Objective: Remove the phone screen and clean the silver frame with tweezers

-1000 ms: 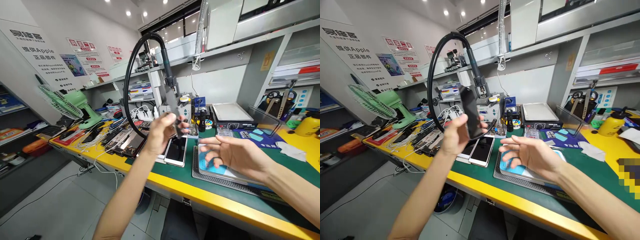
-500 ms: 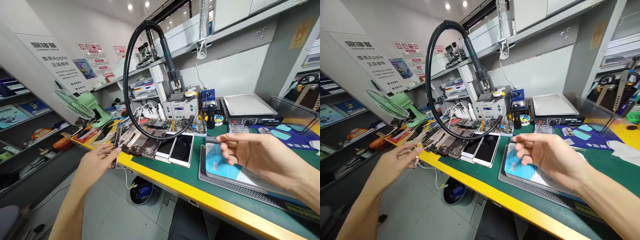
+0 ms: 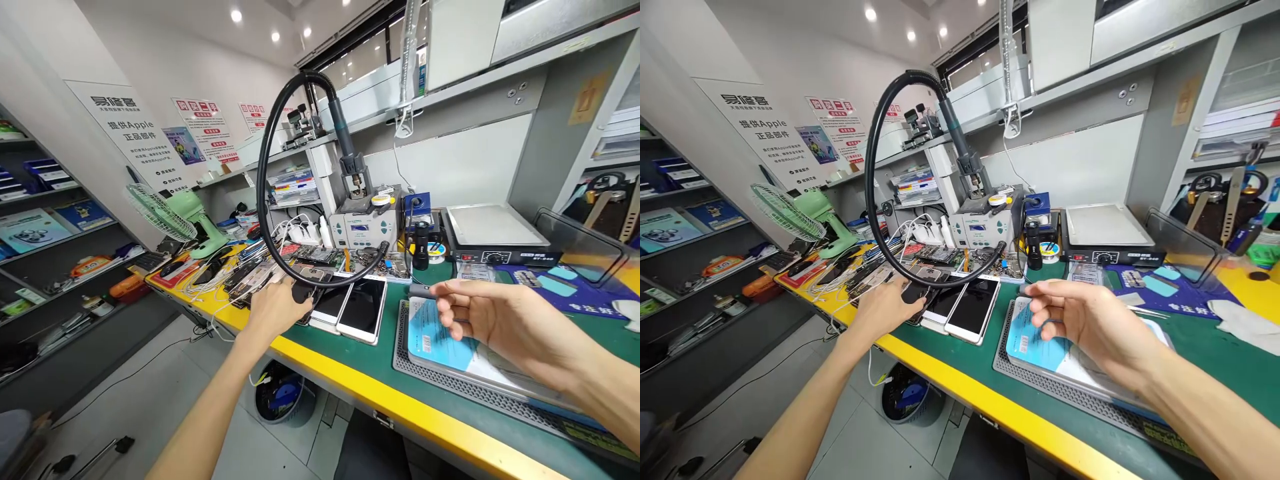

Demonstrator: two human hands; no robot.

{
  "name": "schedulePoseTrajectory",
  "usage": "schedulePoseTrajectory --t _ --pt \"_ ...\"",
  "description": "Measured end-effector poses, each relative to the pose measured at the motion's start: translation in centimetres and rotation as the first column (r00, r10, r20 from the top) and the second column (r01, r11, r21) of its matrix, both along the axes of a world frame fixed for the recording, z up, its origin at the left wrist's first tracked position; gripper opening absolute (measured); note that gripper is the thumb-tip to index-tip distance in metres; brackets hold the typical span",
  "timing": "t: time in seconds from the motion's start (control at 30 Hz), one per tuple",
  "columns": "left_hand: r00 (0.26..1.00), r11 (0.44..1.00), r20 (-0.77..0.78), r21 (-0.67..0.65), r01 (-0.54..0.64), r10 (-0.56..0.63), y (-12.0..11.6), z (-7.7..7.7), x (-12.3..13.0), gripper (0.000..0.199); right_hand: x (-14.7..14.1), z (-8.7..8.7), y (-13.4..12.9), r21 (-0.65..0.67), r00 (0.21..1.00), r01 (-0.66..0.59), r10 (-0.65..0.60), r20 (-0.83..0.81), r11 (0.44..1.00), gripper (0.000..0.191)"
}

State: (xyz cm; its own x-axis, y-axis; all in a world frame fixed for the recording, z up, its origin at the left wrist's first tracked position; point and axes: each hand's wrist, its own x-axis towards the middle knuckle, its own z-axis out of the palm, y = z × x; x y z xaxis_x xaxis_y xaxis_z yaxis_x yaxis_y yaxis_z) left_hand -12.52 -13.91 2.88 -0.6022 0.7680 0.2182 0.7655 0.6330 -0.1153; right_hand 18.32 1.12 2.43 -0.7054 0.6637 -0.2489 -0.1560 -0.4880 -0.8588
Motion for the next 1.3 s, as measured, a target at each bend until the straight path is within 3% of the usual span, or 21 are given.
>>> schedulePoseTrajectory --t 0.27,0.5,0.6,0.7,0.77,0.83,1.0,1.13,1.3 --pt "0.997 0.997 0.000 0.010 0.082 -0.082 0.8 -1.5 -0.8 0.043 0.1 -0.2 -0.4 0.036 0.996 -0.083 0.084 -0.015 0.996 0.022" --pt "0.983 0.982 0.021 0.044 0.183 -0.184 1.0 -2.7 -0.1 0.036 0.0 -0.3 -0.3 0.028 0.997 -0.080 0.080 -0.018 0.996 0.020" --pt "0.973 0.975 0.065 0.062 0.216 -0.220 0.3 -1.5 -1.0 0.032 0.1 -0.2 -0.4 0.033 0.996 -0.081 0.082 -0.021 0.996 0.020" --pt "0.981 0.985 0.116 0.091 0.143 -0.154 -1.0 1.1 -3.5 0.029 0.2 0.1 -0.6 0.038 0.997 -0.072 0.073 -0.018 0.997 0.020" --pt "0.981 0.996 0.179 0.056 0.069 -0.078 -1.8 2.9 -5.2 0.030 0.2 0.2 -0.6 0.030 0.998 -0.063 0.063 -0.010 0.998 0.021" --pt "0.955 0.997 0.292 -0.040 0.067 -0.052 -2.1 3.9 -6.5 0.031 0.1 0.2 -0.7 0.028 0.998 -0.063 0.063 -0.009 0.998 0.022" --pt "0.925 0.985 0.380 -0.165 0.050 0.017 -0.6 3.0 -7.7 0.036 -0.4 0.1 -0.8 0.039 0.996 -0.091 0.091 -0.005 0.995 0.021" --pt "0.928 0.982 0.370 -0.186 0.023 0.048 0.7 1.9 -8.6 0.037 -0.2 0.2 -0.9 0.040 0.996 -0.082 0.081 0.024 0.996 0.022" --pt "0.925 0.984 0.376 -0.175 0.016 0.051 1.1 1.6 -9.6 0.039 -0.1 0.3 -0.7 0.035 0.998 -0.051 0.050 0.035 0.998 0.026"
